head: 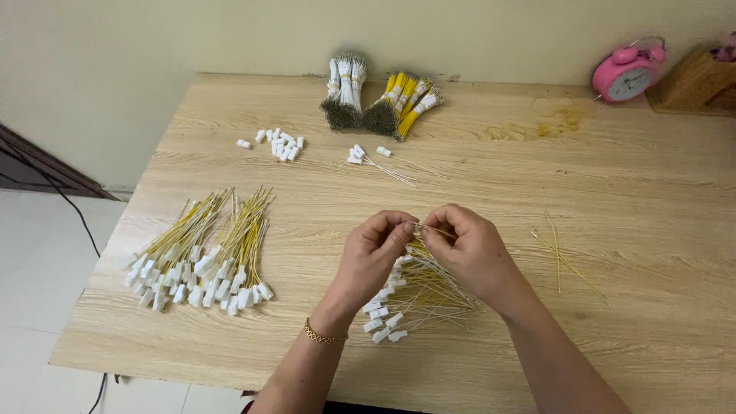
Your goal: Manually attaching white plastic connectors onto thin wire strands at a workbench.
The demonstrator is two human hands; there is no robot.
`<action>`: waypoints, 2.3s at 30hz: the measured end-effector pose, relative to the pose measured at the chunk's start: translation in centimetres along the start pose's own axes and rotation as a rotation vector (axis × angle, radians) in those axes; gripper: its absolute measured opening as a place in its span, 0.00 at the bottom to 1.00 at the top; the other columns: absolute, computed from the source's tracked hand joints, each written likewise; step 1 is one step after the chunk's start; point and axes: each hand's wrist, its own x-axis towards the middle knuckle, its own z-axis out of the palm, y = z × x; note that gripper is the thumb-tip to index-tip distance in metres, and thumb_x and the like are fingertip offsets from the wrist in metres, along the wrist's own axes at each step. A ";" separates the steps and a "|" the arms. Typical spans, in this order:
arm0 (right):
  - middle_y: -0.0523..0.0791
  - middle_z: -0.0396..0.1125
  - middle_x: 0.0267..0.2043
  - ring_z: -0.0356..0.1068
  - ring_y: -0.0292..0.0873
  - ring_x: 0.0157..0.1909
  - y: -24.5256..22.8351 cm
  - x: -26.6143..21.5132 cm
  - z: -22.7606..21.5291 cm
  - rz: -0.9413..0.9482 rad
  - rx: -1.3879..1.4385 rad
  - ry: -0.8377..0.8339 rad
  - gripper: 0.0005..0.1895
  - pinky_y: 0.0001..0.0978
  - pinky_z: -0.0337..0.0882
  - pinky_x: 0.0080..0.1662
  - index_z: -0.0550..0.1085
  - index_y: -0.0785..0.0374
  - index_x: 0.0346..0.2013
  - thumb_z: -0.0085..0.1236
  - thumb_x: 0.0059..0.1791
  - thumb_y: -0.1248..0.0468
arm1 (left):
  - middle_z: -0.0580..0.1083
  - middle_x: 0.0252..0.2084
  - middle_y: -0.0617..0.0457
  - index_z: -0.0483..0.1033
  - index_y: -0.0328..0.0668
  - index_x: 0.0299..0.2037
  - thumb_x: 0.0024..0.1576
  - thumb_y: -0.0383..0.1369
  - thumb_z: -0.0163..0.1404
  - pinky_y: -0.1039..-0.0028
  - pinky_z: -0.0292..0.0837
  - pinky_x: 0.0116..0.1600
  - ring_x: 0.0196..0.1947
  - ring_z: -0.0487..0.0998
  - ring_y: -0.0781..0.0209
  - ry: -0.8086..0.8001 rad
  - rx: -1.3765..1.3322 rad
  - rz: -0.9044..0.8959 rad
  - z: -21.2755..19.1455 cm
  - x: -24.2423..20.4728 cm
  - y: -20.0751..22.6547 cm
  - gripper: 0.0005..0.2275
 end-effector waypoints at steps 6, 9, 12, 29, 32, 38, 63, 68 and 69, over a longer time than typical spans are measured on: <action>0.39 0.71 0.32 0.69 0.30 0.34 0.4 -0.1 0.1 0.033 0.021 0.002 0.06 0.25 0.73 0.37 0.75 0.65 0.37 0.59 0.50 0.64 | 0.76 0.34 0.60 0.78 0.35 0.46 0.65 0.32 0.51 0.83 0.71 0.36 0.32 0.72 0.75 0.036 -0.041 0.006 -0.1 -0.2 0.4 0.08; 0.39 0.69 0.33 0.65 0.31 0.35 2.8 0.5 0.4 -0.031 0.246 -0.026 0.06 0.25 0.69 0.37 0.76 0.67 0.39 0.59 0.52 0.66 | 0.75 0.34 0.60 0.77 0.36 0.44 0.66 0.32 0.49 0.83 0.72 0.39 0.35 0.73 0.76 0.017 -0.073 0.006 0.0 -0.5 0.3 0.07; 0.38 0.71 0.38 0.69 0.29 0.40 2.1 0.5 0.6 -0.086 0.362 -0.030 0.07 0.23 0.72 0.43 0.75 0.67 0.42 0.56 0.53 0.66 | 0.72 0.32 0.60 0.76 0.36 0.43 0.67 0.32 0.49 0.83 0.67 0.35 0.30 0.68 0.74 0.027 -0.087 0.023 0.0 -0.8 0.3 0.07; 0.40 0.71 0.32 0.70 0.34 0.31 -3.0 -2.0 0.3 -0.180 -0.192 0.120 0.06 0.27 0.71 0.32 0.80 0.61 0.35 0.62 0.49 0.62 | 0.79 0.36 0.50 0.76 0.37 0.44 0.65 0.36 0.50 0.77 0.72 0.35 0.28 0.73 0.69 0.058 -0.423 -0.140 -1.2 -1.5 0.0 0.09; 0.41 0.72 0.31 0.70 0.35 0.31 -3.0 -2.1 0.3 -0.221 -0.224 0.123 0.06 0.29 0.71 0.33 0.80 0.62 0.35 0.62 0.48 0.63 | 0.79 0.36 0.50 0.76 0.37 0.44 0.65 0.37 0.50 0.76 0.72 0.35 0.28 0.74 0.68 0.056 -0.444 -0.160 -1.2 -1.5 0.1 0.10; 0.41 0.73 0.32 0.72 0.36 0.31 -3.7 -2.5 0.5 -0.218 -0.294 0.135 0.06 0.29 0.71 0.34 0.80 0.61 0.35 0.63 0.47 0.62 | 0.79 0.35 0.51 0.77 0.37 0.45 0.65 0.38 0.49 0.77 0.72 0.35 0.28 0.74 0.68 0.062 -0.481 -0.179 -1.1 -1.6 -0.3 0.11; 0.44 0.72 0.34 0.72 0.38 0.35 -1.6 -0.3 0.8 -0.059 -0.138 0.000 0.08 0.31 0.73 0.37 0.75 0.65 0.39 0.56 0.52 0.62 | 0.79 0.34 0.52 0.78 0.37 0.43 0.65 0.37 0.48 0.77 0.73 0.35 0.29 0.75 0.68 0.066 -0.318 -0.139 -1.7 0.1 -0.9 0.11; 0.44 0.71 0.34 0.72 0.39 0.34 -1.2 -0.3 1.1 -0.164 -0.183 0.056 0.06 0.32 0.72 0.36 0.74 0.66 0.36 0.56 0.51 0.64 | 0.79 0.34 0.53 0.77 0.36 0.42 0.66 0.35 0.49 0.77 0.73 0.35 0.29 0.75 0.69 0.051 -0.329 -0.138 -0.9 0.3 -2.0 0.10; 0.45 0.71 0.33 0.73 0.40 0.34 -1.0 -0.3 1.1 -0.192 -0.185 0.076 0.06 0.32 0.72 0.36 0.74 0.66 0.35 0.57 0.50 0.65 | 0.78 0.33 0.53 0.77 0.36 0.42 0.66 0.35 0.49 0.77 0.73 0.35 0.29 0.75 0.69 0.049 -0.342 -0.125 -0.8 0.4 -2.5 0.09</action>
